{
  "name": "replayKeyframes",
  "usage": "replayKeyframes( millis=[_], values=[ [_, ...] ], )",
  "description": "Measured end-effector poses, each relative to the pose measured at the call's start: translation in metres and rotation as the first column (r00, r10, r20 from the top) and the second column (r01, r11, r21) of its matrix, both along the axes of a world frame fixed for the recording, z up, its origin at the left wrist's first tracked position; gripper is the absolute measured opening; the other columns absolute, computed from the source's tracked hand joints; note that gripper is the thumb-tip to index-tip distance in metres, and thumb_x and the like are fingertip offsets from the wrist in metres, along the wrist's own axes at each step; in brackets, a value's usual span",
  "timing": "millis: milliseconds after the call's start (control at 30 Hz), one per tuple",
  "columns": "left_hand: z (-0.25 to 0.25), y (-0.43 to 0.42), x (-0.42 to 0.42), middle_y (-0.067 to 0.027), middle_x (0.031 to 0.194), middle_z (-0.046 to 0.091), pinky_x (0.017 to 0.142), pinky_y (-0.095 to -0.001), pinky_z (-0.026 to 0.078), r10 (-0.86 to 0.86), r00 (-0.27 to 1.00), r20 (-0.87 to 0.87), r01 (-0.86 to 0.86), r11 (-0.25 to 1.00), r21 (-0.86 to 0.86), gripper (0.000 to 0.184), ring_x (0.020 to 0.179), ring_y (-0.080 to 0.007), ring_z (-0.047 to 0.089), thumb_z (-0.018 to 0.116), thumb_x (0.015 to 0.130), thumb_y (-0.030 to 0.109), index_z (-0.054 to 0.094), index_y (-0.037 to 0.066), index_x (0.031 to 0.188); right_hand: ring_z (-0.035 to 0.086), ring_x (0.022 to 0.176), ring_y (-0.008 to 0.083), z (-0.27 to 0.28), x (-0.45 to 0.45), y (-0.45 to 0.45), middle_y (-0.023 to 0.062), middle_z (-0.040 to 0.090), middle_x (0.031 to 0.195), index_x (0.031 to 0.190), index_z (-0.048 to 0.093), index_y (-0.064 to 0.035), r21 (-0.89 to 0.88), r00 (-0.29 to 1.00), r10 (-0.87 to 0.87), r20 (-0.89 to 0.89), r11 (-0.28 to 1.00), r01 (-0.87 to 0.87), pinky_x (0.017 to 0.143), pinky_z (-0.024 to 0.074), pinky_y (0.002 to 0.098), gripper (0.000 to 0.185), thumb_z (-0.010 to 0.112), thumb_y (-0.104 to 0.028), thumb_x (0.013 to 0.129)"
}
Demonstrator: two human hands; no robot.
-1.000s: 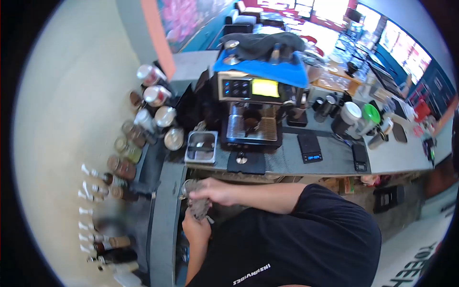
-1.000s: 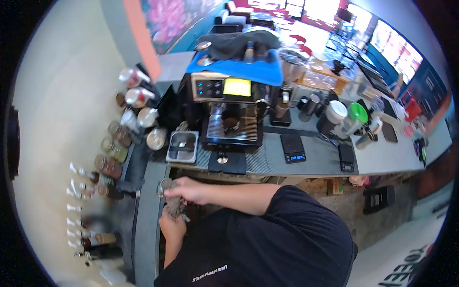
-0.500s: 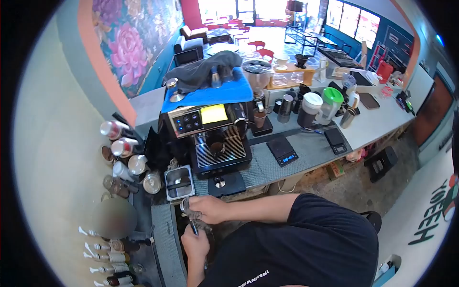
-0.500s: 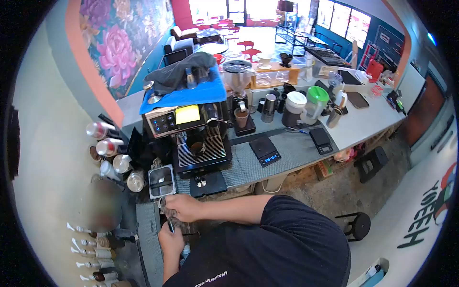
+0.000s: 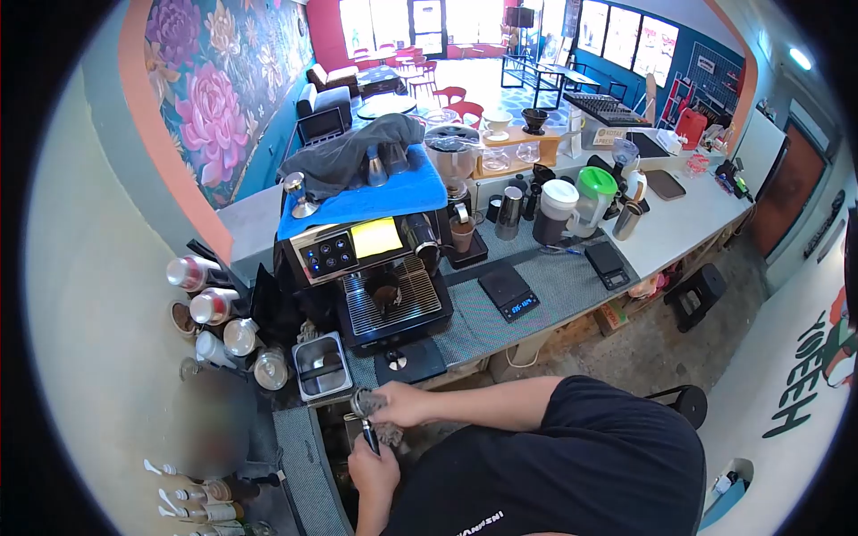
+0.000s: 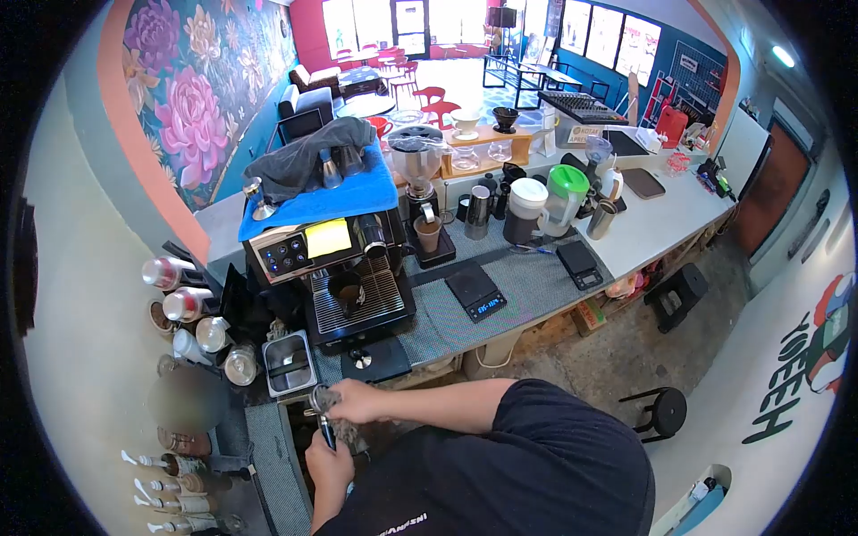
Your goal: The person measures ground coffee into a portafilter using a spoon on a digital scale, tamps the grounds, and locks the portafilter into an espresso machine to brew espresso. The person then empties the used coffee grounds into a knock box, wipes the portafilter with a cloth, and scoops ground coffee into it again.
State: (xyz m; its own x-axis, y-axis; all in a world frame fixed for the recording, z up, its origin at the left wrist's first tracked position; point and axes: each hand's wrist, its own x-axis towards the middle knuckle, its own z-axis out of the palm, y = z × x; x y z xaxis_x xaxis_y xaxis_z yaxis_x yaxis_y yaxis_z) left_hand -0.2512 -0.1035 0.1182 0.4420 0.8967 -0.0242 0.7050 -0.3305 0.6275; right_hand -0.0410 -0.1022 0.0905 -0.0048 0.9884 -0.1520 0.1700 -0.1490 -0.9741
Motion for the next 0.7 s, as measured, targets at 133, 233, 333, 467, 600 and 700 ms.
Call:
replayKeyframes(
  millis=[133,233,333,467,600,700],
  values=[
    [-0.004,0.002,0.011,-0.0100,0.076,0.068,0.061,-0.0395,0.056,0.217,0.913,0.345,0.037,0.800,-0.599,0.020,0.067,-0.0247,0.070,0.064,0.112,0.020,0.065,0.002,0.105,0.074,0.089,0.0138,0.015,-0.006,-0.005,0.0013,0.080,0.109,0.132,0.071,-0.0038,-0.122,0.632,-0.327,-0.702,0.930,0.346,0.080,0.0605,0.0331,0.026,0.072,-0.013,0.108],
    [-0.022,-0.004,0.020,-0.0011,0.076,0.056,0.058,-0.0289,0.051,0.301,0.716,0.630,0.083,0.859,-0.505,0.025,0.064,-0.0119,0.059,0.056,0.120,0.027,0.060,0.004,0.110,0.069,0.126,0.0163,0.023,0.007,-0.022,0.0064,0.073,0.140,0.149,0.060,-0.0040,0.032,0.615,-0.339,-0.712,0.859,0.511,0.113,0.0531,0.0347,0.038,0.065,-0.011,0.112],
    [-0.025,-0.002,0.019,-0.0035,0.077,0.053,0.058,-0.0318,0.050,0.331,0.591,0.735,0.250,0.792,-0.557,0.032,0.061,-0.0156,0.056,0.055,0.121,0.034,0.056,0.002,0.118,0.063,0.137,0.0168,0.026,0.017,-0.025,0.0065,0.066,0.152,0.161,0.050,-0.0058,-0.010,0.638,-0.262,-0.724,0.929,0.370,0.121,0.0457,0.0357,0.047,0.057,-0.026,0.119],
    [-0.016,-0.011,0.019,-0.0042,0.076,0.053,0.057,-0.0330,0.049,0.331,0.561,0.759,0.402,0.692,-0.600,0.037,0.061,-0.0171,0.054,0.054,0.121,0.039,0.055,0.002,0.121,0.064,0.129,0.0157,0.021,0.007,-0.012,0.0061,0.070,0.145,0.158,0.057,-0.0070,0.009,0.853,-0.131,-0.506,0.987,0.158,0.115,0.0480,0.0353,0.053,0.050,-0.045,0.122],
    [-0.020,-0.007,0.007,-0.0043,0.076,0.053,0.058,-0.0328,0.049,0.314,0.495,0.810,0.439,0.714,-0.545,0.036,0.062,-0.0170,0.054,0.054,0.121,0.037,0.056,0.001,0.121,0.067,0.127,0.0186,0.018,0.022,-0.009,0.0103,0.074,0.141,0.151,0.062,-0.0004,-0.116,0.719,-0.152,-0.679,0.988,0.099,0.113,0.0507,0.0388,0.055,0.051,-0.045,0.121],
    [-0.025,-0.008,0.008,-0.0041,0.077,0.053,0.057,-0.0314,0.048,0.291,0.526,0.799,0.409,0.737,-0.538,0.033,0.062,-0.0153,0.054,0.054,0.121,0.034,0.058,0.001,0.118,0.068,0.128,0.0247,0.016,-0.001,-0.015,0.0136,0.073,0.142,0.151,0.061,0.0026,-0.149,0.502,-0.188,-0.844,0.982,0.117,0.112,0.0518,0.0435,0.064,0.057,-0.052,0.117]
  ],
)
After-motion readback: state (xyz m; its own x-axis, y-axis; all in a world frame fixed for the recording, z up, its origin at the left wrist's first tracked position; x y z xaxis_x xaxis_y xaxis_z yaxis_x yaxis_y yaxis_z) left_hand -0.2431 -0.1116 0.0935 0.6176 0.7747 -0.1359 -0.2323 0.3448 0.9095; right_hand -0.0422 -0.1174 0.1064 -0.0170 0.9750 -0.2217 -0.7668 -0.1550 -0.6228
